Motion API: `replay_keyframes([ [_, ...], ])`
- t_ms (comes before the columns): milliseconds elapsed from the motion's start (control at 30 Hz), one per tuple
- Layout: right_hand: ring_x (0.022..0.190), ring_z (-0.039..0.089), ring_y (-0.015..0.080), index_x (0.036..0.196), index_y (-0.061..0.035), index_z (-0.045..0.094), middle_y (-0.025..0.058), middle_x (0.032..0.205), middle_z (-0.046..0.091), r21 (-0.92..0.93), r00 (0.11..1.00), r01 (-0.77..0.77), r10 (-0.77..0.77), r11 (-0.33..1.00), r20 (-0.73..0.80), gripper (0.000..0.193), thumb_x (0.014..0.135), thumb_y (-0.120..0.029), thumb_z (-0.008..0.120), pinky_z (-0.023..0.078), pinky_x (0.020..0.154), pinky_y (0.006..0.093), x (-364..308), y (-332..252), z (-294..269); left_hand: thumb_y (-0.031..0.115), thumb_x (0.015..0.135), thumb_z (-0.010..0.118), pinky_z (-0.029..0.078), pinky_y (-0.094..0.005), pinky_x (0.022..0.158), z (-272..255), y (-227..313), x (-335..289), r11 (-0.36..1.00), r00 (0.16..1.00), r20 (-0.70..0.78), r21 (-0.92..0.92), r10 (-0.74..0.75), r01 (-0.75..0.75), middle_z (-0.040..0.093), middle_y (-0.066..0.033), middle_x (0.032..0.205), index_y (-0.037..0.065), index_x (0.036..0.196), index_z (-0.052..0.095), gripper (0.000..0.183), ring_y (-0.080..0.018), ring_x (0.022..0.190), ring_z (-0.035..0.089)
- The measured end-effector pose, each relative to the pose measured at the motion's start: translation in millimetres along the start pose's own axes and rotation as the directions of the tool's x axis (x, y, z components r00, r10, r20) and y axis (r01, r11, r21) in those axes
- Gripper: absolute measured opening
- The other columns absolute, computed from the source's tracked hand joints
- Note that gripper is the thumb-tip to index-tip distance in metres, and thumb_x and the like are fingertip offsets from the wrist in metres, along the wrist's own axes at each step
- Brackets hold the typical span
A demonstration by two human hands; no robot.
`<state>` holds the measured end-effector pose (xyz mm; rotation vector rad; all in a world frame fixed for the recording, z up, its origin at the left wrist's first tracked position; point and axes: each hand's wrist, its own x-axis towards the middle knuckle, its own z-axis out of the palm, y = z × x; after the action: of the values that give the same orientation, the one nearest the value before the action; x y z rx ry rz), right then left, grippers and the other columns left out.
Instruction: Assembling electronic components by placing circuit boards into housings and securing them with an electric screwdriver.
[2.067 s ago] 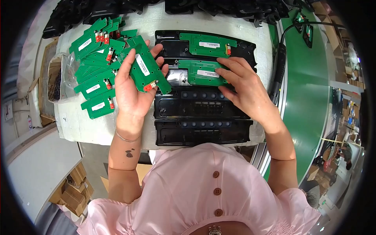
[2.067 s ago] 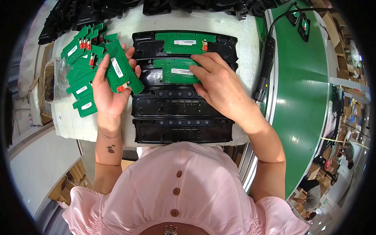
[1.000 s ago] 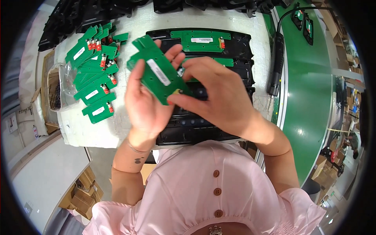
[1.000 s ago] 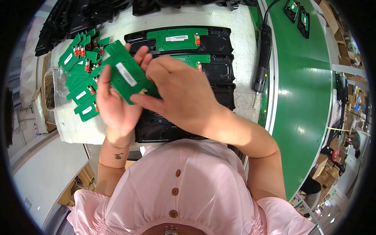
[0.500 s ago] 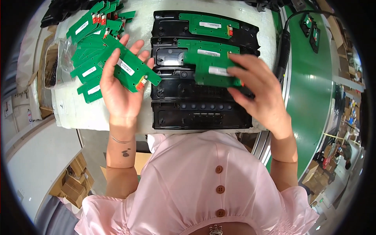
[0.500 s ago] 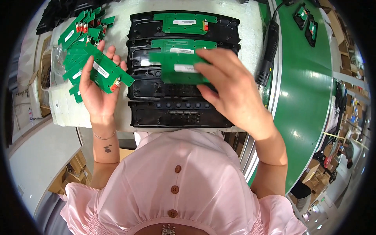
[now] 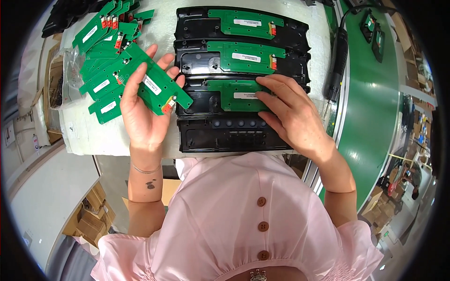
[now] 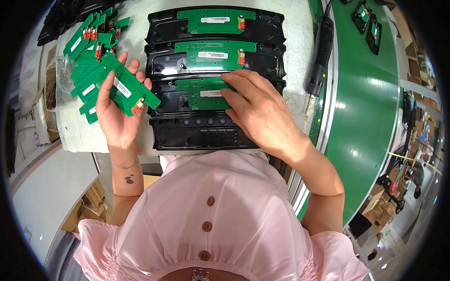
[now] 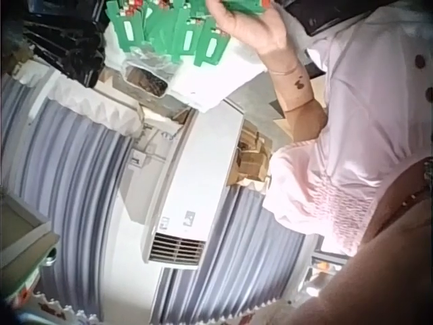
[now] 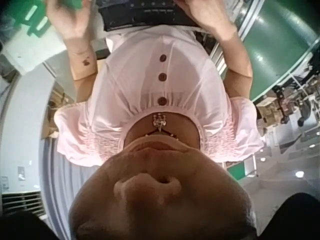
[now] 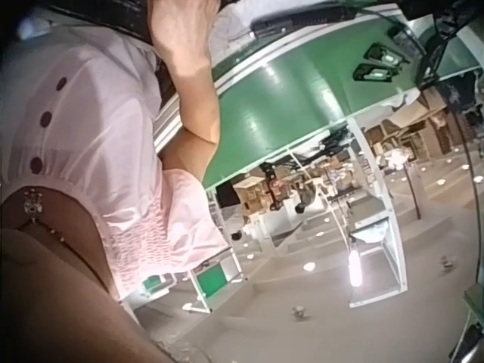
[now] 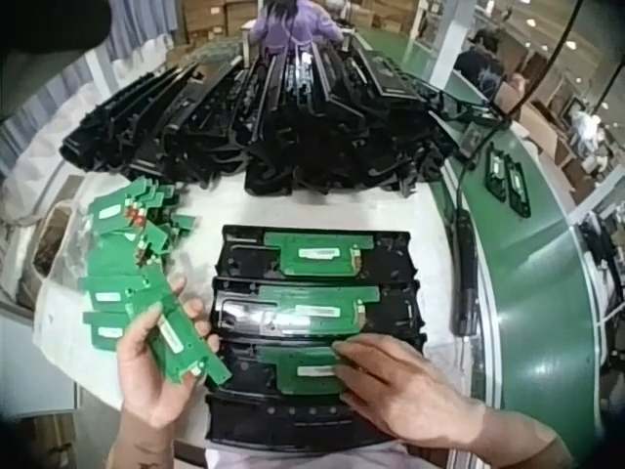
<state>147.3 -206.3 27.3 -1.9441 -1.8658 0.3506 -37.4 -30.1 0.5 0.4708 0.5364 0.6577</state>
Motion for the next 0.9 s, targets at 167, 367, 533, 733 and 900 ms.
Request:
replay_keyframes([
  [167,0.094,0.052,0.0262,0.090,0.0014,0.060,0.0097,0.099,0.057,0.016,0.998,-0.049,0.050,0.999,-0.034,0.028,0.063,-0.002,0.065,0.044,0.082,0.0355,-7,7,0,0.017,0.089,0.044,0.044,-0.0380,0.085,-2,3,-1,1.000,1.000,0.010,-0.019,0.006,-0.006,0.052,-0.0133,0.107,0.001,0.127,0.036,0.042,-0.0217,0.091,0.052],
  [367,0.088,0.053,0.0235,0.090,0.0002,0.060,0.0086,0.093,0.058,-0.014,0.998,-0.032,0.031,0.999,-0.062,0.025,0.065,0.000,0.062,0.042,0.079,0.0346,-10,11,4,0.017,0.089,0.044,0.044,-0.0381,0.086,3,4,-2,1.000,1.000,0.000,-0.030,-0.001,0.001,0.052,-0.0133,0.108,0.001,0.128,0.035,0.043,-0.0218,0.091,0.052],
  [533,0.087,0.054,0.0247,0.088,0.0002,0.060,0.0089,0.093,0.059,0.001,0.991,-0.018,0.018,1.000,-0.131,0.025,0.064,-0.003,0.065,0.042,0.079,0.0352,-9,8,5,0.028,0.093,0.034,0.038,-0.0416,0.093,6,-3,-5,0.995,0.988,0.156,-0.094,-0.023,0.038,0.048,-0.0168,0.116,0.002,0.129,0.033,0.045,-0.0254,0.103,0.049],
  [733,0.086,0.056,0.0292,0.092,-0.0019,0.056,0.0111,0.101,0.056,0.383,0.958,-0.006,0.115,0.924,-0.262,0.037,0.061,-0.013,0.073,0.048,0.070,0.0362,11,-34,1,0.049,0.092,0.020,0.035,-0.0389,0.095,54,-42,-20,0.987,0.980,0.195,0.154,0.022,-0.053,0.039,-0.0187,0.127,0.006,0.133,0.020,0.059,-0.0251,0.111,0.044],
  [900,0.085,0.056,0.0286,0.094,-0.0020,0.056,0.0128,0.104,0.055,0.395,0.949,0.000,0.125,0.919,-0.290,0.039,0.061,-0.014,0.074,0.049,0.068,0.0349,12,-41,6,0.044,0.093,0.027,0.032,-0.0340,0.097,55,-57,-27,0.975,0.954,0.293,0.184,0.066,-0.124,0.036,-0.0171,0.130,0.006,0.134,0.015,0.058,-0.0238,0.115,0.041],
])
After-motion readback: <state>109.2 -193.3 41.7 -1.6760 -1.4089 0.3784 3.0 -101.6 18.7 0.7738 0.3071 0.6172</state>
